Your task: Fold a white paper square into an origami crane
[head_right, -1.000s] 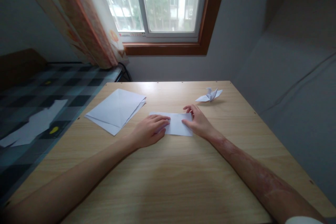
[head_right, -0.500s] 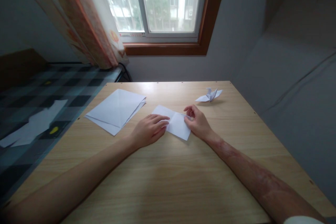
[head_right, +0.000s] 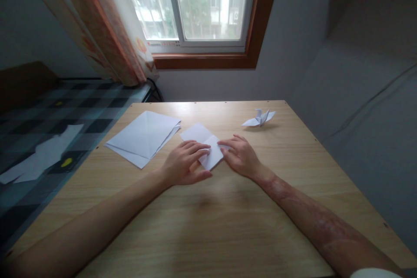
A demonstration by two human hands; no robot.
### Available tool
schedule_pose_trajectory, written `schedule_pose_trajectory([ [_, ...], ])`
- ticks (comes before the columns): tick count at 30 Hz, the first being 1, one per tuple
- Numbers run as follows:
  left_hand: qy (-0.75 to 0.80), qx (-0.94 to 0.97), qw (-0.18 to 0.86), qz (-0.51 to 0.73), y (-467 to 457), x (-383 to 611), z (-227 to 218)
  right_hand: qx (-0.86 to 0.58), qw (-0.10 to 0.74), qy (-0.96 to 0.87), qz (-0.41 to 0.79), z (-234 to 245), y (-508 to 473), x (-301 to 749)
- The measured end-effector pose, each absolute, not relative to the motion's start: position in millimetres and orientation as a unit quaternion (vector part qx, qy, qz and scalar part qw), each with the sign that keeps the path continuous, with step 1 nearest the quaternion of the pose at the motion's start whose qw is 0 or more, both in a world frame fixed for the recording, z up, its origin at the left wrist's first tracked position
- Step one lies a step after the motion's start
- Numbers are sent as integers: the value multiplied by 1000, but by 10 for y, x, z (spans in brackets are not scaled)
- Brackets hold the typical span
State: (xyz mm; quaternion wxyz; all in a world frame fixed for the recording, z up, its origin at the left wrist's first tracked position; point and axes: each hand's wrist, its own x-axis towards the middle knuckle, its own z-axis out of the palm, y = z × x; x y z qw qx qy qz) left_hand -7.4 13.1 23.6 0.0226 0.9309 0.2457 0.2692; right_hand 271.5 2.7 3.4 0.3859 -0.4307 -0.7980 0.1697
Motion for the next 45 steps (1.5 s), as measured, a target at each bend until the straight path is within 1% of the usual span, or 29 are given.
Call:
schedule_pose_trajectory([
  [3, 265, 927, 3, 266, 127, -73, 218, -383, 335, -847, 153, 67, -26, 2714],
  [7, 274, 928, -35, 250, 130, -85, 186, -358, 313, -868, 146, 74, -45, 2708],
  [14, 254, 935, -66, 237, 110, -68, 183, -366, 301, -873, 113, 17, -12, 2682],
  [21, 279, 930, -64, 230, 131, -125, 150, -343, 333, -872, 111, -14, -2, 2672],
  [27, 258, 930, 12, 260, 223, -177, 154, -422, 317, -846, 76, -9, 44, 2740],
  [31, 259, 905, 71, 329, 258, -202, 167, -434, 341, -831, 64, 16, 98, 2803],
  [35, 281, 854, 164, 405, 261, -209, 185, -427, 378, -818, 71, 39, 136, 2834],
  [38, 329, 792, 228, 462, 270, -193, 210, -456, 433, -772, 96, 34, 149, 2855],
  [41, 371, 728, 317, 481, 310, -187, 217, -491, 495, -703, 142, 27, 148, 2866],
  [45, 364, 658, 426, 502, 400, -203, 174, -503, 528, -619, 290, 77, 135, 2834],
])
